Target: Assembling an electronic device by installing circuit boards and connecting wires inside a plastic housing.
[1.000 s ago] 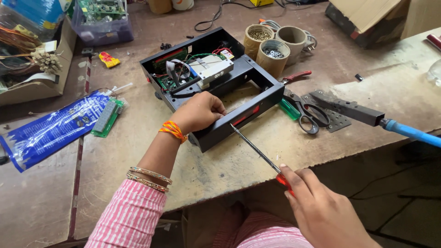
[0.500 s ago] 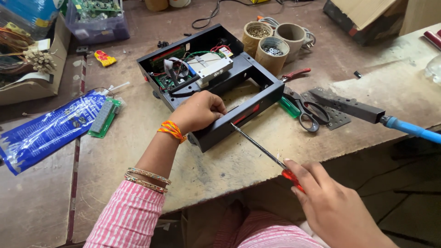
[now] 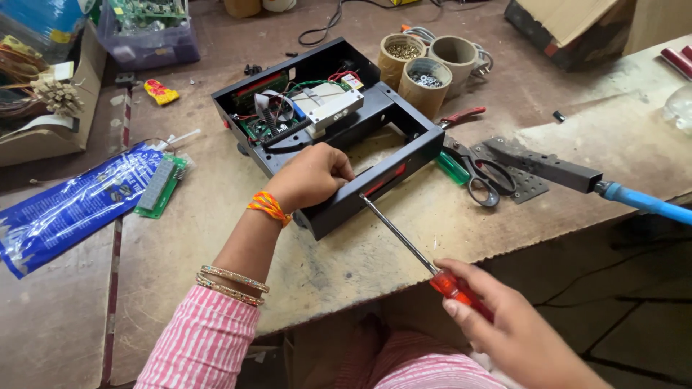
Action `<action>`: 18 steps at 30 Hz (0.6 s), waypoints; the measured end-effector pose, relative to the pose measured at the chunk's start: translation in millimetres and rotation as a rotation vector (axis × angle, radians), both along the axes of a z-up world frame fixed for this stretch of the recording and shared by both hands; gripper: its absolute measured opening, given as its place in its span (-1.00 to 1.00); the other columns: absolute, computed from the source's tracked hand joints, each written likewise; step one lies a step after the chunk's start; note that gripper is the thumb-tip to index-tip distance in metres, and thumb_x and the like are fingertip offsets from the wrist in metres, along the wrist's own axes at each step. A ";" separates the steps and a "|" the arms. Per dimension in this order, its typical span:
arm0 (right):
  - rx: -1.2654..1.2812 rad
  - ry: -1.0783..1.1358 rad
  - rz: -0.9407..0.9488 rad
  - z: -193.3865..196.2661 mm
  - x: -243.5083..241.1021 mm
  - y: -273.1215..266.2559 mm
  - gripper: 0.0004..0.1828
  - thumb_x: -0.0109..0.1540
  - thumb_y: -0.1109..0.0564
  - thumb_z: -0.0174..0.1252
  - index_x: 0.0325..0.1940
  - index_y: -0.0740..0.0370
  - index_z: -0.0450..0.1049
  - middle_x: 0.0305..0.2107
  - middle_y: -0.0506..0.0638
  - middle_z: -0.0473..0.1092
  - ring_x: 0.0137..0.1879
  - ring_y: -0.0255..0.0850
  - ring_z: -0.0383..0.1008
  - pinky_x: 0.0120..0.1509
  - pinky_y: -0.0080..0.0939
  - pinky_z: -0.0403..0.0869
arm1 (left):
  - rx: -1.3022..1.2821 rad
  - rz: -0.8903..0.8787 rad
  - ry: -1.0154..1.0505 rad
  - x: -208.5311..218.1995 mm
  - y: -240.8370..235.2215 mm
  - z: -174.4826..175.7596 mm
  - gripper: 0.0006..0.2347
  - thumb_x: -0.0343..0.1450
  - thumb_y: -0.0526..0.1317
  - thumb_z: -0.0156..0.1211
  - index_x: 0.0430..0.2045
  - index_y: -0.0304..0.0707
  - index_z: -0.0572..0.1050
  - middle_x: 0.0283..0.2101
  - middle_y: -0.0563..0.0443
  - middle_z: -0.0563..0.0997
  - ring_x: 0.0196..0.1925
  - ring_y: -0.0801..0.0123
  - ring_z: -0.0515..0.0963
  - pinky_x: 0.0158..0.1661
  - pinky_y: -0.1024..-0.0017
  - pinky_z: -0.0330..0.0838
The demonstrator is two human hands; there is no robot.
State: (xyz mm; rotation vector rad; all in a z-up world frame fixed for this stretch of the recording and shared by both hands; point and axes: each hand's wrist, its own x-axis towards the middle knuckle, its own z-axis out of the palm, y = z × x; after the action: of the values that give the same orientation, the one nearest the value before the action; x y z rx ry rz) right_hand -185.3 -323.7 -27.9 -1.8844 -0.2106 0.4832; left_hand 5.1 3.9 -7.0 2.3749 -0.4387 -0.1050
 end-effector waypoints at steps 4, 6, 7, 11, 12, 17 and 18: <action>0.480 0.520 -0.288 34.4 9.4 14.4 -0.40 0.19 0.10 0.20 0.32 0.25 0.42 -0.36 0.00 0.44 -0.62 -0.38 0.21 -0.65 -0.40 0.15 | 0.001 -0.006 -0.002 0.4 0.7 -0.5 -0.87 0.26 -0.31 0.25 -0.41 -0.23 0.68 -0.36 -0.06 0.73 -0.31 0.27 0.71 -0.23 0.35 0.55; 0.699 0.584 -0.156 23.2 7.9 6.6 -0.56 0.31 0.16 0.18 0.16 0.52 0.32 -0.30 0.05 0.38 -0.53 -0.37 0.26 -0.59 -0.41 0.19 | 0.014 -0.015 -0.010 1.4 0.6 -0.3 -0.87 0.26 -0.31 0.25 -0.41 -0.24 0.68 -0.37 -0.06 0.73 -0.31 0.27 0.71 -0.23 0.36 0.54; 0.699 0.580 -0.155 20.4 8.9 5.8 -0.56 0.31 0.16 0.18 0.16 0.52 0.32 -0.30 0.05 0.38 -0.53 -0.37 0.26 -0.59 -0.41 0.19 | 0.014 -0.014 -0.014 1.4 1.2 0.2 -0.87 0.26 -0.31 0.25 -0.41 -0.24 0.68 -0.37 -0.06 0.73 -0.31 0.27 0.71 -0.23 0.36 0.54; 0.470 0.378 -0.138 5.4 13.3 -1.3 -0.43 0.26 0.21 0.26 0.31 0.23 0.23 -0.19 0.07 0.43 -0.49 -0.32 0.33 -0.57 -0.36 0.26 | 0.000 -0.031 0.014 1.0 3.0 1.2 -0.86 0.26 -0.31 0.25 -0.38 -0.24 0.68 -0.38 -0.06 0.73 -0.33 0.29 0.70 -0.24 0.36 0.55; 0.295 0.273 -0.137 0.6 15.0 -4.3 -0.36 0.22 0.27 0.31 0.32 0.21 0.18 -0.16 0.07 0.43 -0.47 -0.29 0.35 -0.55 -0.32 0.28 | -0.004 -0.039 0.027 1.6 2.9 1.4 -0.85 0.27 -0.32 0.25 -0.37 -0.24 0.68 -0.38 -0.06 0.73 -0.33 0.30 0.70 -0.24 0.37 0.55; -0.265 -0.246 -0.120 37.4 -0.4 27.3 -0.46 0.14 0.13 0.28 0.19 0.21 0.34 -0.25 0.10 0.49 -0.34 -0.10 0.56 -0.34 -0.17 0.50 | 0.002 -0.050 0.024 2.3 3.4 2.2 -0.86 0.27 -0.31 0.27 -0.38 -0.25 0.68 -0.38 -0.06 0.73 -0.33 0.31 0.70 -0.23 0.38 0.55; -0.474 -0.723 -0.018 33.6 -5.1 26.9 -0.52 0.18 0.10 0.23 0.15 0.27 0.35 -0.23 0.15 0.51 -0.21 -0.01 0.61 -0.20 -0.13 0.55 | 0.002 -0.042 0.018 2.4 3.4 2.7 -0.86 0.27 -0.32 0.26 -0.37 -0.25 0.69 -0.38 -0.06 0.73 -0.33 0.32 0.70 -0.23 0.39 0.55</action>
State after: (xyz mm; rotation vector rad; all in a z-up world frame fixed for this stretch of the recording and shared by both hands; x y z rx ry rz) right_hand -190.4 -296.7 5.7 -2.4662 -0.5935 -0.2086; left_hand 7.5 7.3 -4.3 2.3658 -0.4804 -0.1461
